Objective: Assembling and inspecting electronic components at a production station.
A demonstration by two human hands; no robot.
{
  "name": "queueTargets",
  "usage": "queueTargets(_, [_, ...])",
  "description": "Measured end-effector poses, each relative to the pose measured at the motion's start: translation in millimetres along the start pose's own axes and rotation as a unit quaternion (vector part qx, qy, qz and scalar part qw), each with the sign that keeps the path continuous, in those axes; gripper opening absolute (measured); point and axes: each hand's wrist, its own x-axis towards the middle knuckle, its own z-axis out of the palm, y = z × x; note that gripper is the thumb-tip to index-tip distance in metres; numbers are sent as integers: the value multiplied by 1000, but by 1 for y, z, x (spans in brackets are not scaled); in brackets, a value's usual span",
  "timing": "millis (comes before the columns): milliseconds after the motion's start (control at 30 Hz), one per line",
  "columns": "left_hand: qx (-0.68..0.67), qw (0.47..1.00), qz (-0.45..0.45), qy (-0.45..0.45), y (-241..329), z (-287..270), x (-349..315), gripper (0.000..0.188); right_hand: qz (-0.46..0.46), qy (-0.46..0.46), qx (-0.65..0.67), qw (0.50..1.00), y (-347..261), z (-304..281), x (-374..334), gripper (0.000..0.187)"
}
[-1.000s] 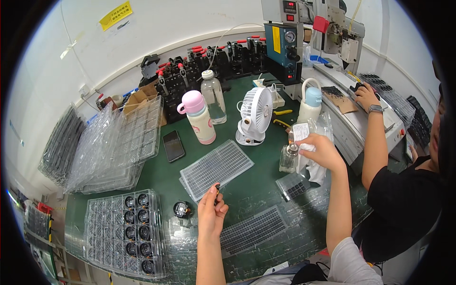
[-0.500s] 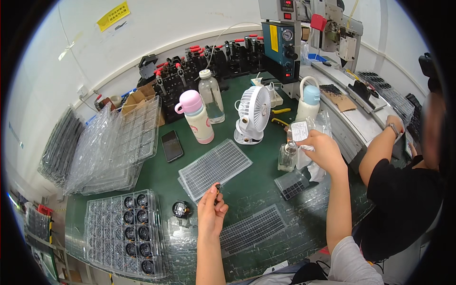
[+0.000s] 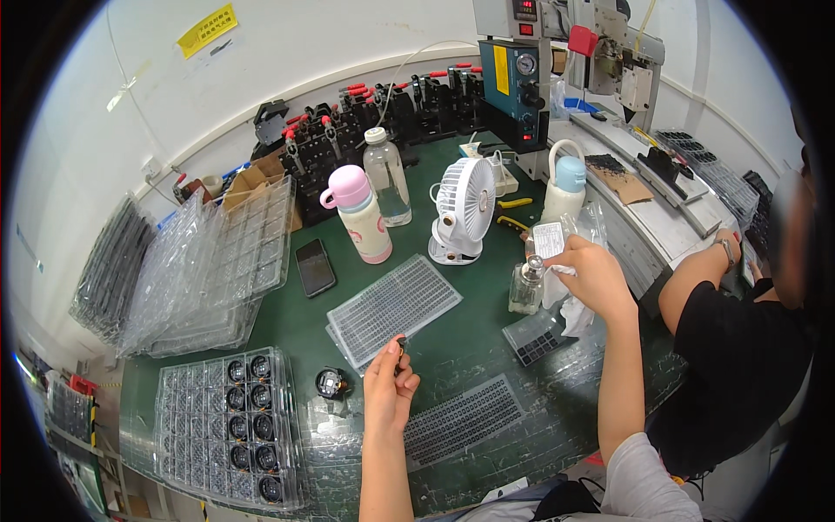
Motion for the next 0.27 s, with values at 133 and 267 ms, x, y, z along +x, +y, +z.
queueTargets(133, [-3,1000,2,-2,0,1,-1,31,-6,-15,0,1000,0,4,0,23])
queueTargets(267, [-4,1000,2,-4,0,-3,1,31,-10,-6,4,1000,-5,-3,-2,23])
